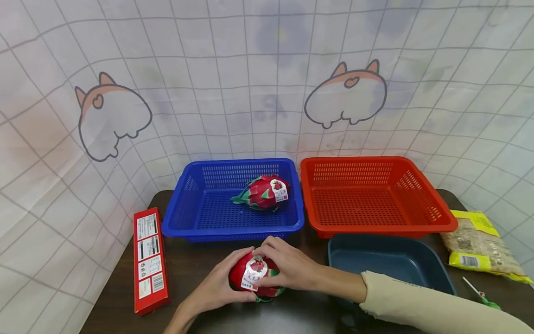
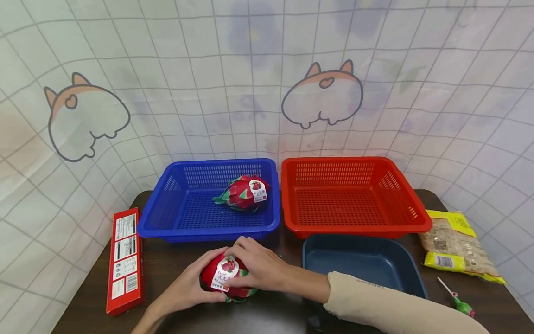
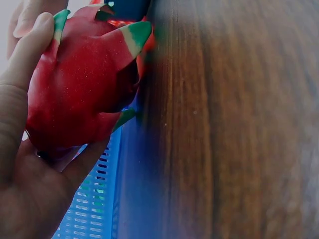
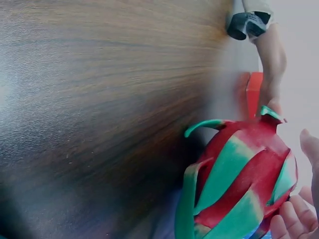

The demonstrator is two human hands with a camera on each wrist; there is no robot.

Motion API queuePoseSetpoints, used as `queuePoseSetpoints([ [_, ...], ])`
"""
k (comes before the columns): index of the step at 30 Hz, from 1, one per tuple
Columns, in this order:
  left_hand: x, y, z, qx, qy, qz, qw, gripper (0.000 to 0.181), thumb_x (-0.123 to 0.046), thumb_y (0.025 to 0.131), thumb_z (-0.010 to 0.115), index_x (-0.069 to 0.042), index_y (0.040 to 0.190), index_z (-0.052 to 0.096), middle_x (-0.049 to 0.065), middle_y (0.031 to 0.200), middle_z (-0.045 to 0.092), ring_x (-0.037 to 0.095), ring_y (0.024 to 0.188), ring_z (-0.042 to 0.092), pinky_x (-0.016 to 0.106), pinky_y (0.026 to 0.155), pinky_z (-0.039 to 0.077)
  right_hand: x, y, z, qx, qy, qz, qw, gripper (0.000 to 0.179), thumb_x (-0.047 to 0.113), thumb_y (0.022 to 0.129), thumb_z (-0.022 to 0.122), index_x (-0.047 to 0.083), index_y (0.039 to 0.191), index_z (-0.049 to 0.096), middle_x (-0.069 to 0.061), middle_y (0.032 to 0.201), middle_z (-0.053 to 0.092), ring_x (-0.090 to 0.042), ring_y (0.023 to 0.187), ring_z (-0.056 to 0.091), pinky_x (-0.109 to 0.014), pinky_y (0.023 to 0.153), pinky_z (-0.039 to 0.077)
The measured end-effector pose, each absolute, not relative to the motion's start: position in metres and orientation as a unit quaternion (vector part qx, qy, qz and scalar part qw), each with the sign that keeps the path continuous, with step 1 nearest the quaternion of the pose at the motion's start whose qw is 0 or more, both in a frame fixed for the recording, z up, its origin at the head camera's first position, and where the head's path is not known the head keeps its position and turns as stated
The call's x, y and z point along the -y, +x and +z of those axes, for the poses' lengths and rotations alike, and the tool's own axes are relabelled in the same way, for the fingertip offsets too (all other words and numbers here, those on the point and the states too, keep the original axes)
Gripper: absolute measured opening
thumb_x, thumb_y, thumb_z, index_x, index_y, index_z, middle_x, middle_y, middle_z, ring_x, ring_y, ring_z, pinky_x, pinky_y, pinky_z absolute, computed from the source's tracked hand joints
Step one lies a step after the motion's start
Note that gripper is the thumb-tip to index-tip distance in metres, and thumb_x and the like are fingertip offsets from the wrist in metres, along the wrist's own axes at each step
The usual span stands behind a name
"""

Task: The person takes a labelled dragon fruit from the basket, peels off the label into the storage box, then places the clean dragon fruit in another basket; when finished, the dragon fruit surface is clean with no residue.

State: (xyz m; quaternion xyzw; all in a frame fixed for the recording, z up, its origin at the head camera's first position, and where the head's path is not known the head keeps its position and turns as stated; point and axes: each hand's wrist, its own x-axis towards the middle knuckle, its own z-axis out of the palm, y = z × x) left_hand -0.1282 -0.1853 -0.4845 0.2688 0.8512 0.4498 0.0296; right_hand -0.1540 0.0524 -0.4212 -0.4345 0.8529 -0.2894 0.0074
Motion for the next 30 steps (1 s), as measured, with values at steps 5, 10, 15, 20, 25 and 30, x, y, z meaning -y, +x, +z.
queuePoseSetpoints([
  [5, 0.184, -0.129, -0.483, -0.848, 0.261, 0.46, 0.036, 0.092, -0.041, 0.072, 0.084, -0.022, 0.148, 0.037, -0.009, 0.144, 0.046, 0.014, 0.12, 0.053, 0.027, 0.095, 0.052, -0.05, -0.155, -0.418, -0.861, -0.4, -0.312, 0.033, 0.046, 0.04, 0.083, 0.075, 0.015, 0.119, 0.064, 0.003, 0.104, 0.056, -0.006, 0.094, 0.05, -0.016, 0.08, 0.051],
  [10, 0.184, -0.129, -0.482, -0.844, 0.256, 0.47, 0.046, 0.091, -0.041, 0.073, 0.084, -0.02, 0.148, 0.036, -0.008, 0.144, 0.046, 0.014, 0.119, 0.053, 0.027, 0.095, 0.052, -0.047, -0.155, -0.416, -0.86, -0.395, -0.323, 0.012, 0.032, 0.035, 0.087, 0.071, 0.015, 0.113, 0.067, 0.002, 0.102, 0.058, -0.007, 0.091, 0.052, -0.016, 0.077, 0.052],
  [15, 0.184, -0.128, -0.483, -0.84, 0.263, 0.473, 0.046, 0.09, -0.041, 0.073, 0.084, -0.029, 0.147, 0.035, -0.007, 0.143, 0.047, 0.012, 0.116, 0.055, 0.025, 0.093, 0.053, -0.044, -0.153, -0.419, -0.86, -0.393, -0.325, -0.018, 0.023, 0.031, 0.09, 0.069, 0.014, 0.106, 0.068, 0.002, 0.099, 0.059, -0.007, 0.088, 0.053, -0.017, 0.076, 0.05],
  [20, 0.184, -0.128, -0.484, -0.839, 0.271, 0.471, 0.035, 0.09, -0.04, 0.073, 0.084, -0.032, 0.147, 0.034, -0.005, 0.143, 0.047, 0.011, 0.115, 0.055, 0.025, 0.092, 0.053, -0.042, -0.154, -0.422, -0.859, -0.388, -0.332, -0.03, 0.021, 0.029, 0.09, 0.069, 0.014, 0.105, 0.068, 0.002, 0.098, 0.059, -0.007, 0.087, 0.052, -0.017, 0.075, 0.05],
  [25, 0.185, -0.128, -0.485, -0.839, 0.27, 0.472, 0.033, 0.09, -0.039, 0.073, 0.084, -0.031, 0.147, 0.034, -0.005, 0.143, 0.047, 0.011, 0.115, 0.055, 0.025, 0.092, 0.053, -0.042, -0.155, -0.426, -0.853, -0.392, -0.343, -0.04, 0.02, 0.028, 0.091, 0.068, 0.013, 0.104, 0.068, 0.001, 0.096, 0.059, -0.007, 0.085, 0.053, -0.017, 0.073, 0.049],
  [30, 0.185, -0.128, -0.485, -0.839, 0.273, 0.47, 0.029, 0.09, -0.038, 0.073, 0.084, -0.03, 0.147, 0.034, -0.005, 0.142, 0.047, 0.011, 0.115, 0.055, 0.026, 0.092, 0.053, -0.041, -0.155, -0.428, -0.852, -0.389, -0.347, -0.046, 0.018, 0.027, 0.092, 0.067, 0.013, 0.103, 0.068, 0.002, 0.096, 0.059, -0.008, 0.086, 0.053, -0.017, 0.073, 0.05],
])
